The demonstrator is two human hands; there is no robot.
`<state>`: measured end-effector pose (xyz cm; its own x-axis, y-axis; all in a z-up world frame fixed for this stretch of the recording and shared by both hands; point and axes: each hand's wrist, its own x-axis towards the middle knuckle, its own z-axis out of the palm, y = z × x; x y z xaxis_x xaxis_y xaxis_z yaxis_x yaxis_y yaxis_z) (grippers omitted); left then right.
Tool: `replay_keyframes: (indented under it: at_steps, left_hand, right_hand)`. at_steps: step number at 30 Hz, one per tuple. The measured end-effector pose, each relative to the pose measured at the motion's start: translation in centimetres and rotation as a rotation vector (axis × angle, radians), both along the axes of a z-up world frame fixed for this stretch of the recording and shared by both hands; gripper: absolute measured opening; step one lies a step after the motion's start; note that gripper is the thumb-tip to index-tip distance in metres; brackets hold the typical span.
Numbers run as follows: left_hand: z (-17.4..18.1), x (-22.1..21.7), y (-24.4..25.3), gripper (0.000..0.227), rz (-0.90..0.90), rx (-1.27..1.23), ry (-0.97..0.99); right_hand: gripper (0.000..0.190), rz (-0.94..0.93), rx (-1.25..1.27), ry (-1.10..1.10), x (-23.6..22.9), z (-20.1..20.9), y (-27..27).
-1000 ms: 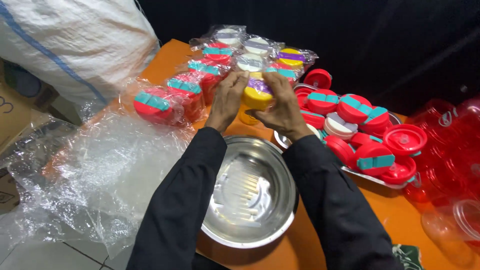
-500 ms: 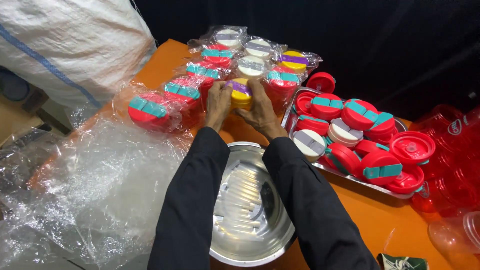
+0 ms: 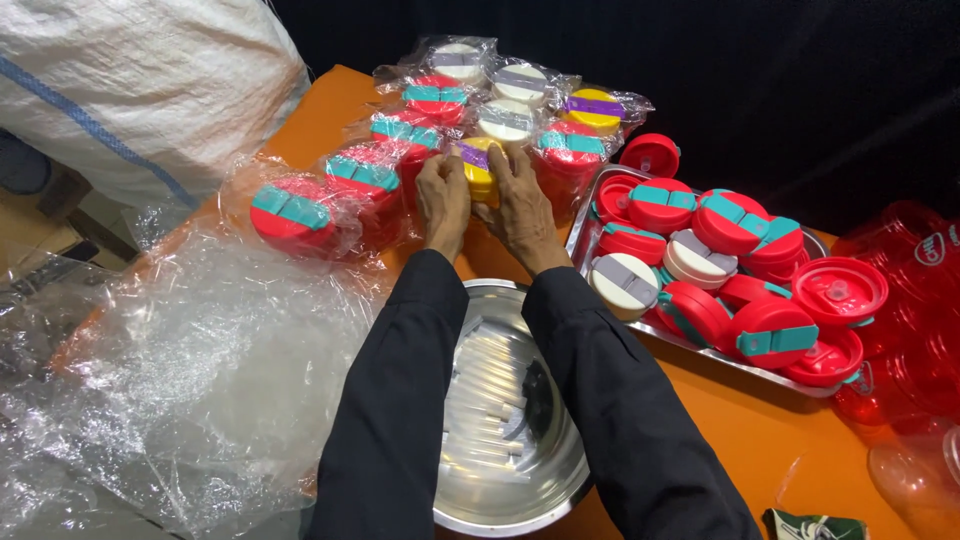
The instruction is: Cleaning a yellow plastic container with a cloth, attaching a multi-colored lid, and wrapping the finished product in plastic film.
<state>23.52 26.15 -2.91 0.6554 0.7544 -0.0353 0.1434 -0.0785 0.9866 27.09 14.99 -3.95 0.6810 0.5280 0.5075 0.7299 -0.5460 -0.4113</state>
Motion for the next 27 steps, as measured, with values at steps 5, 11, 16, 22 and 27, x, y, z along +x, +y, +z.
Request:
replay_keyframes:
  at_steps: [5,11,16,22,27]
  left_hand:
    - [0.1,0.0,-0.9,0.048,-0.004,-0.053,-0.047]
    - [0.3,0.0,-1.4,0.051,-0.003,-0.090,-0.043]
    - [1.2,-1.0,-1.4,0.065,-0.013,-0.104,-0.001]
    - [0.8,-0.9,-1.7,0.081,-0.042,-0.137,0.041]
    - [1.2,-1.3,-2.0,0.093,-0.080,-0.147,0.050]
  right_hand:
    - [0.084,-0.052,0.005,0.001,0.2,-0.8,0.0]
    - [0.085,-0.096,-0.054,0.006,-0.1,-0.6,-0.3]
    - [0.089,-0.123,-0.095,0.038,-0.5,0.5,0.0]
    - [0.106,-0.099,-0.146,0.081,0.4,0.4,-0.5]
    - [0.121,-0.076,-0.115,0.131,-0.5,1.8,-1.6]
